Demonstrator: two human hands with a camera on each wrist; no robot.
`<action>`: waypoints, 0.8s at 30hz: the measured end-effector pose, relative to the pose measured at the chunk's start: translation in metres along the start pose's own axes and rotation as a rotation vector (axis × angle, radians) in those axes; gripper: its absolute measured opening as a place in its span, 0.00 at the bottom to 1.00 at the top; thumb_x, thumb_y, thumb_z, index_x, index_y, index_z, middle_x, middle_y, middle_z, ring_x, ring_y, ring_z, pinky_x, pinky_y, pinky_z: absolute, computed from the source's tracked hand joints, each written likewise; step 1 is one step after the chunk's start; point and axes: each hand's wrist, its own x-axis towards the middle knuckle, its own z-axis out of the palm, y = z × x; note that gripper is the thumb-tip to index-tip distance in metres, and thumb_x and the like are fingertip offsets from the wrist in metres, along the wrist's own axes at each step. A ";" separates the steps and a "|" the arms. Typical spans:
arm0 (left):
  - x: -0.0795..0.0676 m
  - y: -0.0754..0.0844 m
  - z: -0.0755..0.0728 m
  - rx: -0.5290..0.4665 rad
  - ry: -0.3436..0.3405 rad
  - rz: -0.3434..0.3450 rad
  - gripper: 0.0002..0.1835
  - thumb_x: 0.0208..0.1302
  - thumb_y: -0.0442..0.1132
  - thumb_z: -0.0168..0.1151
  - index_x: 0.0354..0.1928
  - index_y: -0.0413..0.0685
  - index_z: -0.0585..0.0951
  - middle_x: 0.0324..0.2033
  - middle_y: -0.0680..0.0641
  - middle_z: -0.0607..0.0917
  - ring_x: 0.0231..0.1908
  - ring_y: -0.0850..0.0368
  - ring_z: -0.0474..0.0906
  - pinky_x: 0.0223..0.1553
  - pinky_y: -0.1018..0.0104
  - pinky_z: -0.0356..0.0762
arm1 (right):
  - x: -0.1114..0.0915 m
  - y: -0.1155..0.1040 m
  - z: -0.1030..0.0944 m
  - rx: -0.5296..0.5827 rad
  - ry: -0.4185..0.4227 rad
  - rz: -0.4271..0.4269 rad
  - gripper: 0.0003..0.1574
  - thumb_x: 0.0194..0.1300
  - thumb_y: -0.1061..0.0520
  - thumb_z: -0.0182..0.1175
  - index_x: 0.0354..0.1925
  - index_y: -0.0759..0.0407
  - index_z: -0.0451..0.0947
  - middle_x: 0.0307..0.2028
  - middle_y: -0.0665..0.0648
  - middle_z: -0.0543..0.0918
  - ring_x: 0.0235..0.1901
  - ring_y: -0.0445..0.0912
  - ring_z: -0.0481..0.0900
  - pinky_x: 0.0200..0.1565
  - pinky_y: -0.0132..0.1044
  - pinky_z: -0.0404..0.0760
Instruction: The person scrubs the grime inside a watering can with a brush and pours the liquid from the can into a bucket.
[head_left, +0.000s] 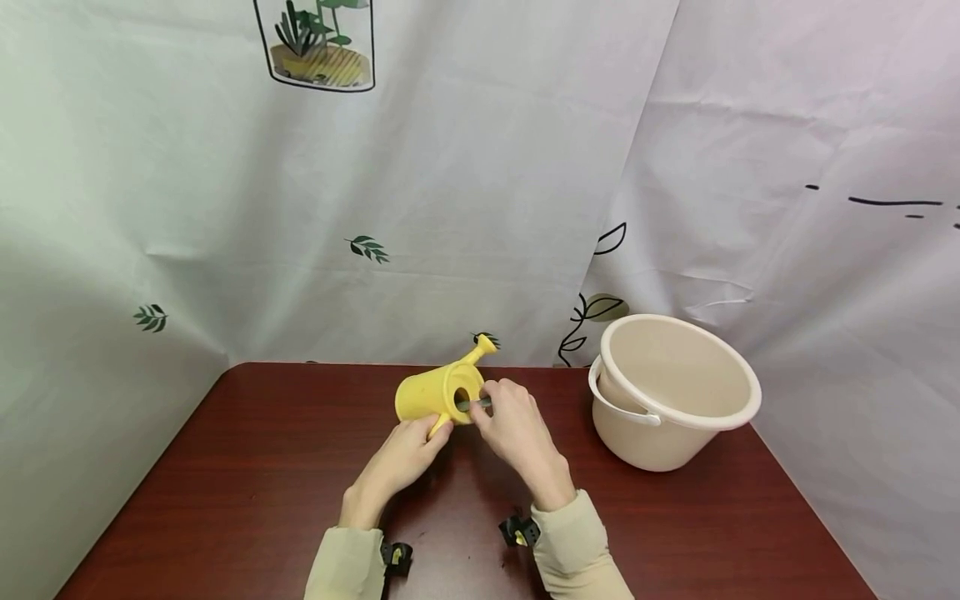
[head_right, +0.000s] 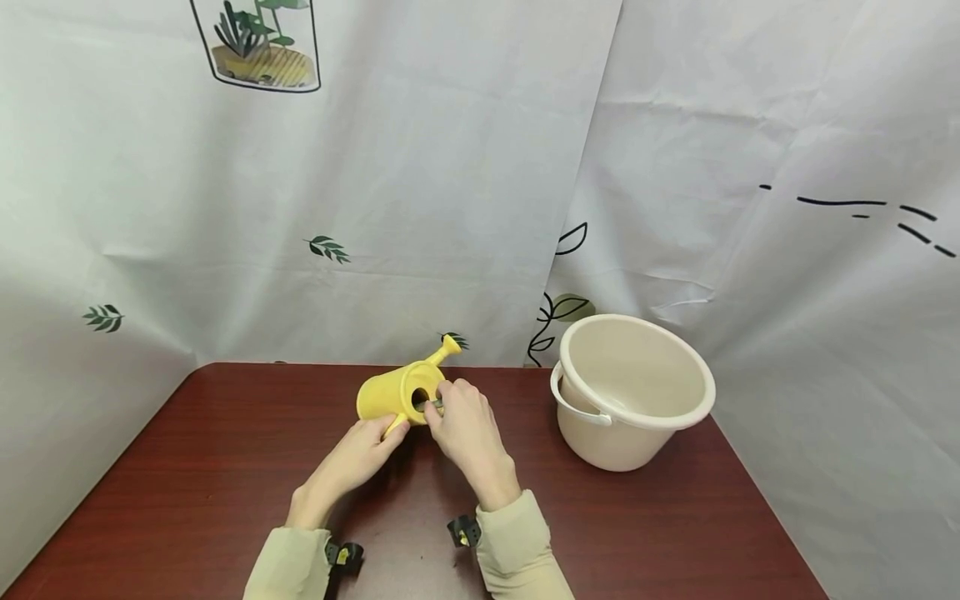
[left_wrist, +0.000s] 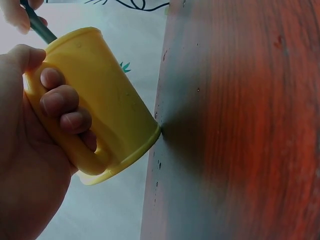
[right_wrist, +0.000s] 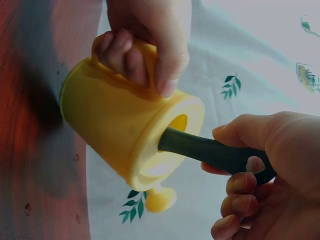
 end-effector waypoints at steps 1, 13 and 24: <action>0.000 0.000 0.000 0.000 -0.002 -0.001 0.19 0.74 0.51 0.52 0.23 0.55 0.69 0.17 0.59 0.63 0.18 0.66 0.60 0.25 0.68 0.64 | 0.000 -0.001 -0.001 0.002 0.002 0.003 0.06 0.63 0.56 0.63 0.35 0.59 0.81 0.27 0.52 0.76 0.27 0.44 0.75 0.31 0.36 0.76; -0.002 0.000 0.000 -0.020 -0.006 0.009 0.21 0.74 0.54 0.50 0.22 0.55 0.68 0.16 0.59 0.63 0.17 0.66 0.58 0.24 0.69 0.62 | 0.000 0.001 0.002 0.011 -0.007 -0.008 0.07 0.63 0.57 0.64 0.35 0.61 0.81 0.28 0.55 0.78 0.26 0.45 0.75 0.30 0.37 0.76; -0.001 0.000 0.000 -0.014 -0.003 0.013 0.21 0.74 0.53 0.51 0.22 0.55 0.68 0.16 0.59 0.63 0.17 0.66 0.58 0.24 0.70 0.62 | 0.003 0.006 0.018 0.024 -0.032 0.025 0.08 0.63 0.56 0.64 0.33 0.60 0.80 0.26 0.53 0.76 0.23 0.44 0.73 0.27 0.36 0.74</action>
